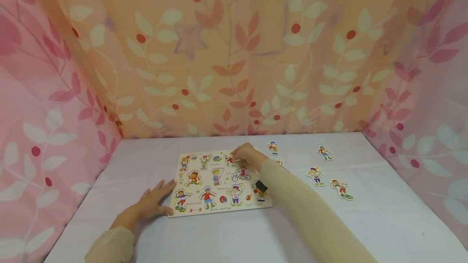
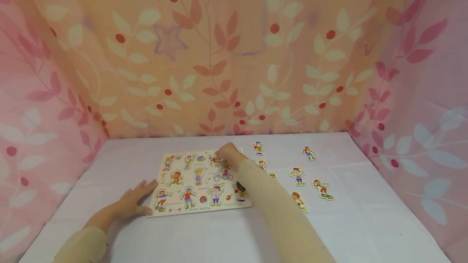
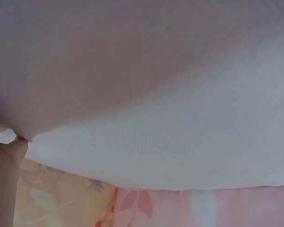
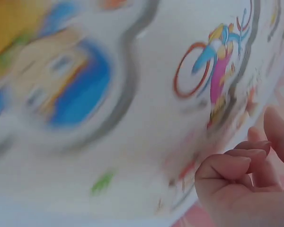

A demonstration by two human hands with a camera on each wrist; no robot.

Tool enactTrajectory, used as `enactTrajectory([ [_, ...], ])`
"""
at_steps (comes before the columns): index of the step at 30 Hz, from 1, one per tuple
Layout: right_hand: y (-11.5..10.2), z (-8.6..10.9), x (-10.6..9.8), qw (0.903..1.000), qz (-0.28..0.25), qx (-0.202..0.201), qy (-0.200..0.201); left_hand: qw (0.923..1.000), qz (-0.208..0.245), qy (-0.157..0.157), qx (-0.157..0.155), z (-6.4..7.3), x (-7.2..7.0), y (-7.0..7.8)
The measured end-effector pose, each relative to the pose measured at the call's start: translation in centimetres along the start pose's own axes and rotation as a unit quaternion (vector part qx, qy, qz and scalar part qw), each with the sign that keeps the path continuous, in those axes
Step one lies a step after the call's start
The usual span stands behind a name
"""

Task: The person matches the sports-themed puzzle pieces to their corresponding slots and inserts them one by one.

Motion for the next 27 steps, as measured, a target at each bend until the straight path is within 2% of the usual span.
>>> enactTrajectory([
  [5,-0.6,1.1,-2.4,0.9987,0.041,-0.024,0.020,0.9999,-0.013,0.009,0.003,-0.2,-0.1,-0.5],
  [8,-0.8,1.6,-3.9,0.9982,0.048,-0.033,0.015,0.9998,-0.016,0.008,0.003,-0.3,-0.1,-0.6],
  [14,-0.7,3.0,-6.5,0.9979,0.061,-0.022,0.009,0.9999,-0.012,-0.001,-0.002,-0.2,0.0,-0.6],
  [22,-0.6,5.1,-9.3,0.9972,0.065,-0.027,0.027,0.9999,-0.013,0.002,-0.001,-0.3,0.1,-0.6],
  [27,-0.2,6.6,-10.7,0.9974,0.068,-0.008,0.024,0.9999,-0.009,-0.005,-0.005,-0.3,0.3,-0.4],
])
Point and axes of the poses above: each hand's wrist, its own z-axis away from the middle knuckle, its own x-axis out of the palm, y = z × x, the point moved 3 cm from there along -z, towards the middle knuckle, and after that the axes turned 13 degrees about -y, right-handed, at the moved point
